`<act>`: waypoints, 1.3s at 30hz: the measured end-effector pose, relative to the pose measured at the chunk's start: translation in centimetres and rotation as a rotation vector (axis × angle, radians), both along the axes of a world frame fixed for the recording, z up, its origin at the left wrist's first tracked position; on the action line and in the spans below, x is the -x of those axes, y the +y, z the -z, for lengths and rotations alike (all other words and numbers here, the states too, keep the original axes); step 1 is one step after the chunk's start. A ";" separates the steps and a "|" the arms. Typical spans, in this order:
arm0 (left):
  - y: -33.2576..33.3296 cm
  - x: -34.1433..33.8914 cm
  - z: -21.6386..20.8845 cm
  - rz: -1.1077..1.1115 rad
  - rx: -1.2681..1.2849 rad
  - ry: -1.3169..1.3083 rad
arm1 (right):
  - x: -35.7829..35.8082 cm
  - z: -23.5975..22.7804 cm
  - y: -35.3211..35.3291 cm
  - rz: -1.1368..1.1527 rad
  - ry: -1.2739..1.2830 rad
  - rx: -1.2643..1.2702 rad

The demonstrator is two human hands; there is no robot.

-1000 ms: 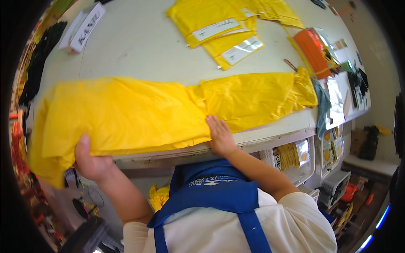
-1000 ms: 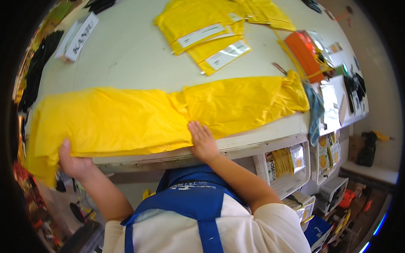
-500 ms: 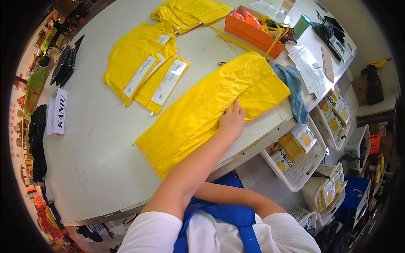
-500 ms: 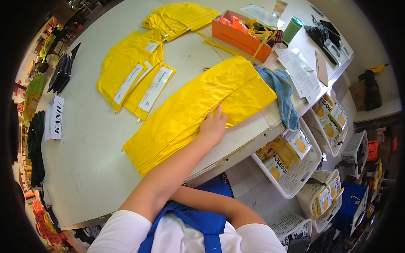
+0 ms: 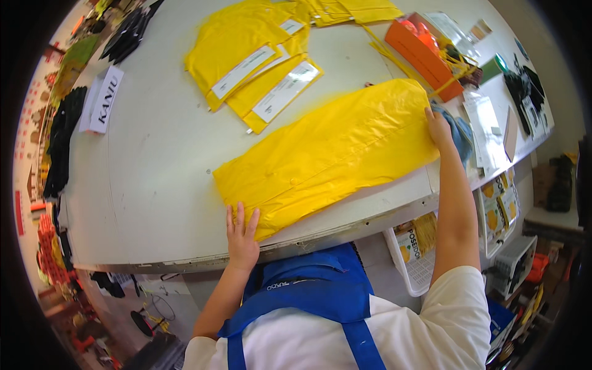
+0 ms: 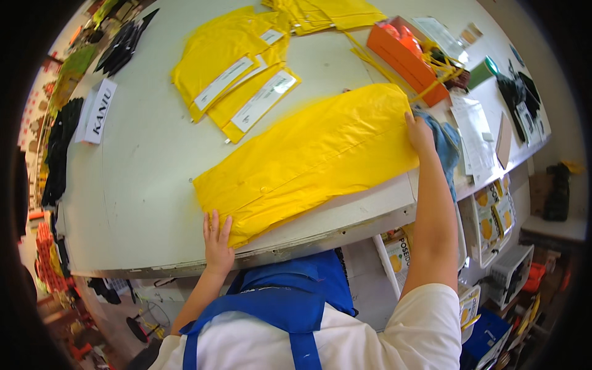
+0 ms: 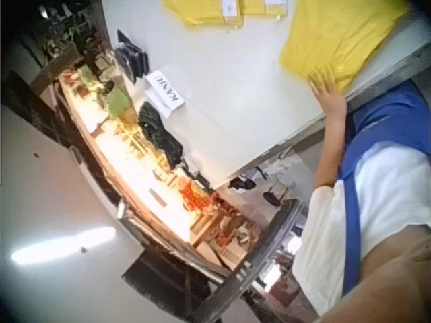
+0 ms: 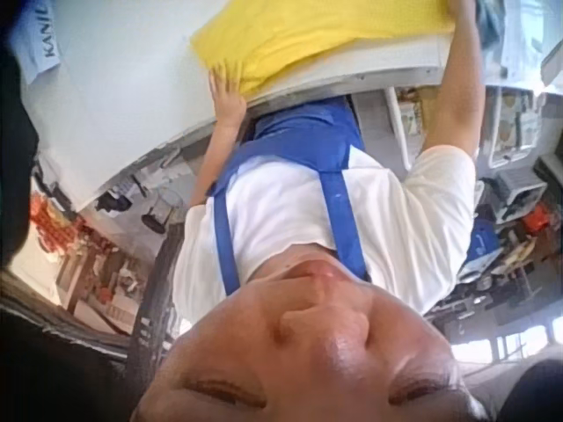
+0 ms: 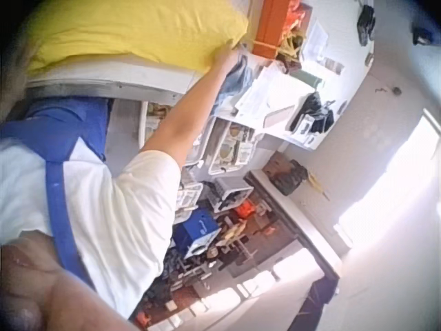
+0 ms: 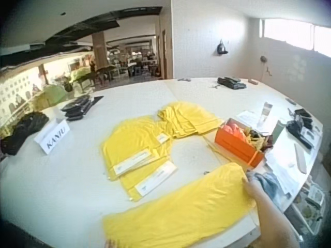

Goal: The person folds a yellow raincoat on a white table, smoothing and aligning the fabric, then folding it into a compact bundle. The person uses a small cutting tool to trim a loose thread from the garment. The folded raincoat is placed into a white plastic basket.

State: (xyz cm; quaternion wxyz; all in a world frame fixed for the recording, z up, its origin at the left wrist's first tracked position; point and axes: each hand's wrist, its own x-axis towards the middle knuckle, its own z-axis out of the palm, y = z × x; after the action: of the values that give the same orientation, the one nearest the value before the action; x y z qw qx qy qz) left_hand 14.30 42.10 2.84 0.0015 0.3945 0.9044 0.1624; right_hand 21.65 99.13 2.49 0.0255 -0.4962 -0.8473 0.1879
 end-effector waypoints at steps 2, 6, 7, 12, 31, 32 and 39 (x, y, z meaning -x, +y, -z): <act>-1.5 0.3 0.1 -0.023 -0.068 0.039 | 0.3 -0.2 -0.8 -0.069 0.007 -0.149; -7.1 1.4 1.0 -0.059 0.042 0.014 | 1.1 -1.8 -5.5 -0.097 0.303 0.013; -8.2 1.6 1.1 -0.074 0.157 -0.006 | 1.1 -1.0 -6.2 -0.107 0.341 0.085; -10.4 6.0 -2.0 -0.088 -0.173 -0.183 | 1.8 1.3 -8.5 -0.092 0.218 0.147; -3.2 12.0 -1.5 -0.136 0.134 0.133 | 6.4 0.4 -14.1 -0.142 0.053 -0.110; -3.5 11.5 -0.3 -0.145 0.157 0.115 | 6.9 -0.1 -14.5 -0.122 0.001 -0.093; -4.3 10.9 2.9 -0.157 0.220 0.075 | 8.7 -2.4 -19.9 -0.409 0.192 -0.520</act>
State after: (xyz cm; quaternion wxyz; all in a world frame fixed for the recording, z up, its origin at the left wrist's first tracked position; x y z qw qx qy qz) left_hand 3.43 37.83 -0.10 -0.0016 0.3259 0.9442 0.0468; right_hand 12.95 79.26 4.88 0.1928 -0.2731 -0.9424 0.0128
